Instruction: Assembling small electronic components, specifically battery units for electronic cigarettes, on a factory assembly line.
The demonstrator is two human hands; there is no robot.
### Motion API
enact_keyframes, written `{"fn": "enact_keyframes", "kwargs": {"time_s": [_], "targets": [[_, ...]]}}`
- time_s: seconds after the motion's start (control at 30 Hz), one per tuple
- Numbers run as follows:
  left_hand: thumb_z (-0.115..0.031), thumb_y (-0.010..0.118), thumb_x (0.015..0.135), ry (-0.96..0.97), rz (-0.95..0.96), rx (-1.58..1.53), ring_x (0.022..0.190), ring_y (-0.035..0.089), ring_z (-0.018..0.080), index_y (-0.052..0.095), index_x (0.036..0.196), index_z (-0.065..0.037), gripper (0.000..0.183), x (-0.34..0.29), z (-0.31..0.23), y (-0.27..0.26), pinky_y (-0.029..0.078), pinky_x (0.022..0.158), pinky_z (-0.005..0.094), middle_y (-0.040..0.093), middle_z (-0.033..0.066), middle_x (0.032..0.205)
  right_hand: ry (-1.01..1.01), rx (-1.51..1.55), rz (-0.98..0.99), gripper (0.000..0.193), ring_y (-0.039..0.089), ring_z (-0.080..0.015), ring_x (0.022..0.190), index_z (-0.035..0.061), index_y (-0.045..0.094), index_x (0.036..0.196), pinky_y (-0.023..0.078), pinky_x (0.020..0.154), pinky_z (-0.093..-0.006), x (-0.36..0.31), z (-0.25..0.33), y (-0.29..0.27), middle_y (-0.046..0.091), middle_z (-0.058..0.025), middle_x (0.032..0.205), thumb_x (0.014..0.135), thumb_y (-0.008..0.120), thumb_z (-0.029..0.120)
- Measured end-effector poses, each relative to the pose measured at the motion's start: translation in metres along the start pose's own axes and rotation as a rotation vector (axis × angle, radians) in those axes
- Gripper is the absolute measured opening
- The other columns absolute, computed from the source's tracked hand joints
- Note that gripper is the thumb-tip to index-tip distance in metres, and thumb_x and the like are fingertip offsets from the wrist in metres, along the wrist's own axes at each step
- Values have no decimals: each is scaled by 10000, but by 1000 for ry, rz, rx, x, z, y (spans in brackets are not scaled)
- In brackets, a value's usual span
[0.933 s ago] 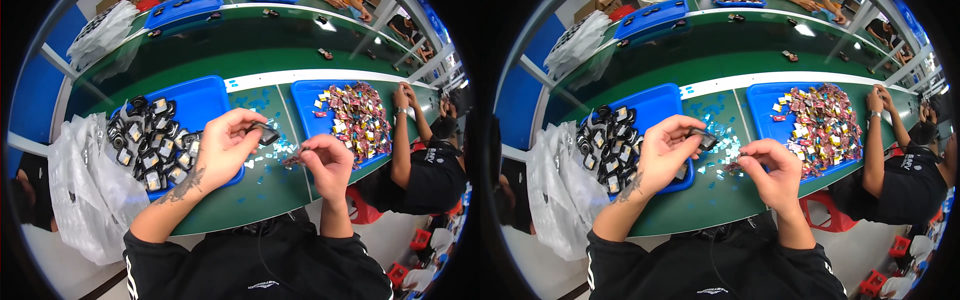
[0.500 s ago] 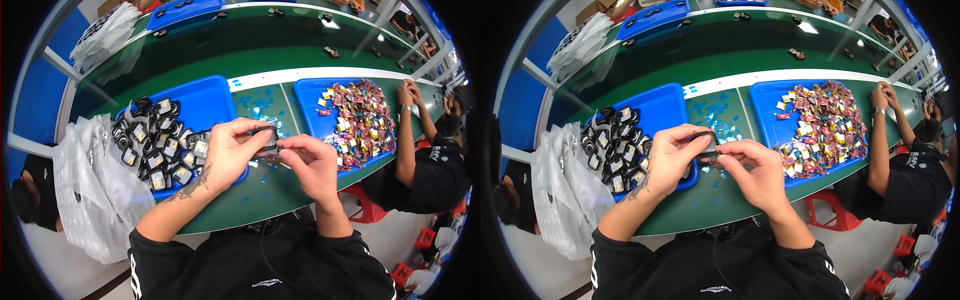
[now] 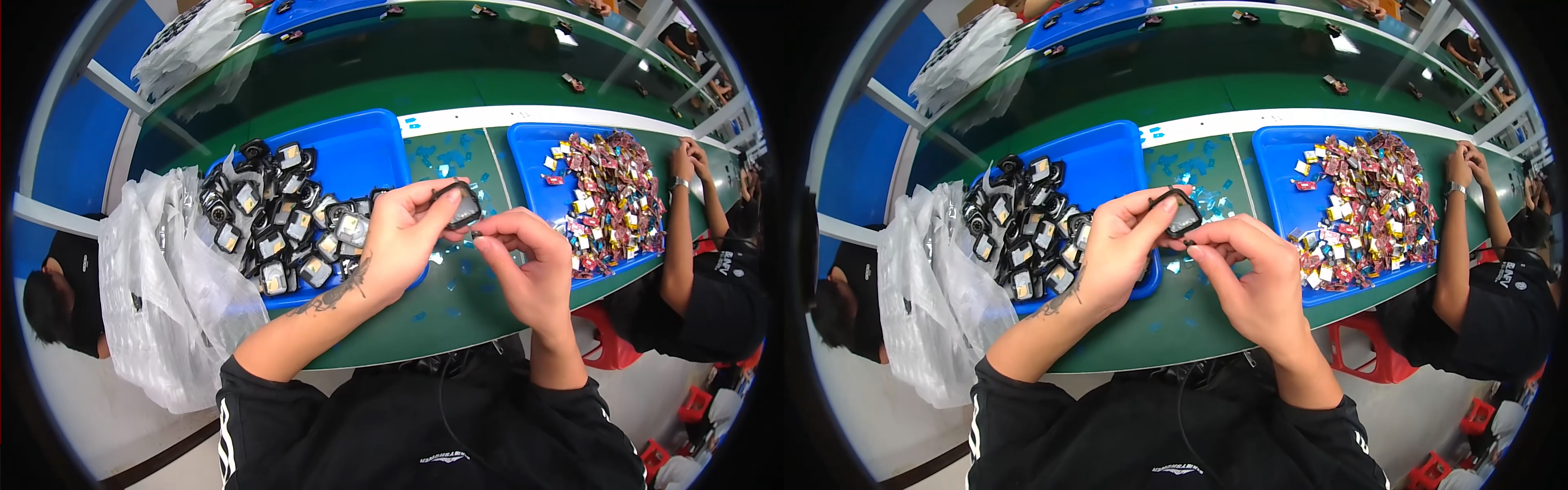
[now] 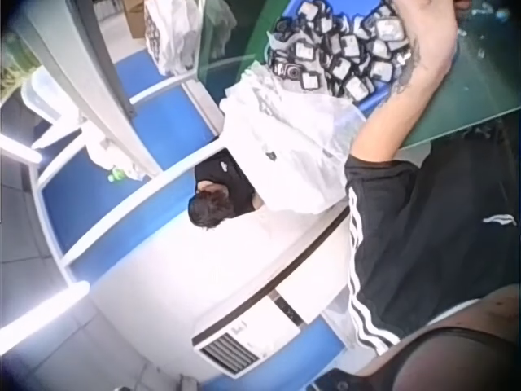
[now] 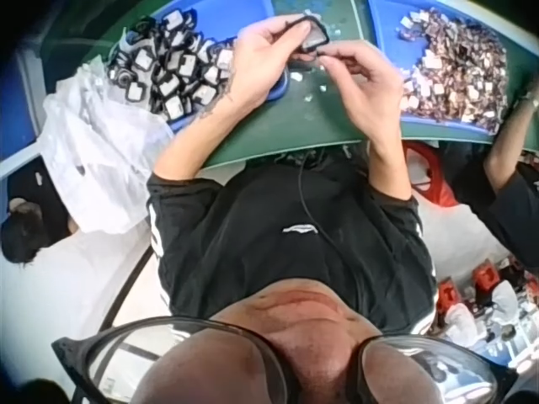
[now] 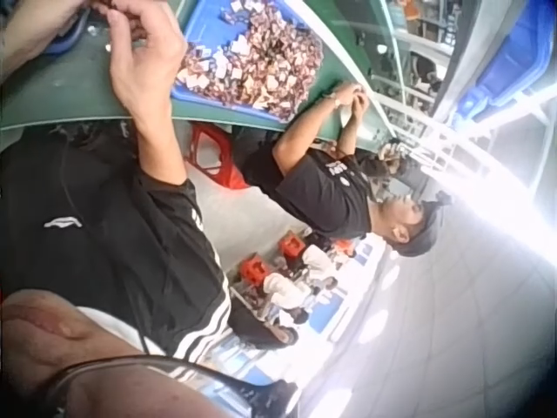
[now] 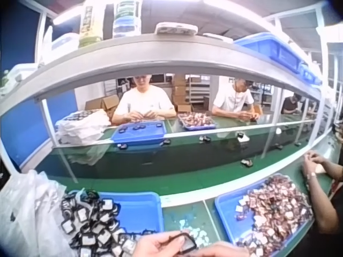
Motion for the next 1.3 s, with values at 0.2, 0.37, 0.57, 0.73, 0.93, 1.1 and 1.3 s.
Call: {"fn": "enact_keyframes", "kwargs": {"time_s": [0.2,0.37,0.57,0.73,0.93,1.1,1.3], "targets": [[-82,575,956,-2,135,-19,943,637,108,532,1282,68,361,-1,-4,-1,523,815,238,667,87,1074,56,-34,-104,127,571,-49,619,-12,655,936,436,540,-190,1,-3,1,677,-44,809,820,703,-31],[-7,537,946,115,213,36,1103,602,174,467,1337,86,408,-4,-7,3,489,969,316,618,140,1208,101,-54,-87,99,503,-25,552,-11,672,892,374,476,-200,5,7,-7,663,-26,767,805,718,-25],[14,510,959,140,256,78,1153,579,168,431,1369,80,422,-8,-7,5,468,990,294,598,139,1239,-30,-203,-81,131,422,-62,490,19,700,890,327,448,-238,13,16,-8,615,-42,699,776,724,-39],[7,502,966,102,313,27,1167,572,169,430,1366,87,414,-6,-7,4,468,994,292,591,138,1250,-37,-217,-76,126,407,-57,482,19,696,887,311,440,-241,15,16,-6,598,-36,681,779,722,-41],[2,492,972,101,333,34,1164,570,162,423,1370,92,414,-7,-10,7,467,994,290,588,139,1251,60,-133,-60,103,387,-24,485,3,680,871,289,433,-221,14,14,-9,603,-21,686,787,721,-40],[4,511,963,87,338,82,1167,570,196,429,1371,93,425,-7,-11,6,479,1011,339,567,149,1285,26,-127,-51,109,389,-25,488,-2,680,876,286,434,-220,15,11,-9,624,-16,711,784,723,-41],[-28,502,978,101,319,190,1099,592,141,441,1383,62,420,-10,-9,6,482,940,275,621,119,1193,66,-163,-4,111,386,-34,491,1,665,839,307,442,-223,17,16,-12,620,-16,713,760,736,-32]]}}
Point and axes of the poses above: each hand's wrist, its own x-axis towards the middle knuckle, its own y-axis out of the palm, z = x × y, the point moved 2 cm from there along x, towards the middle knuckle
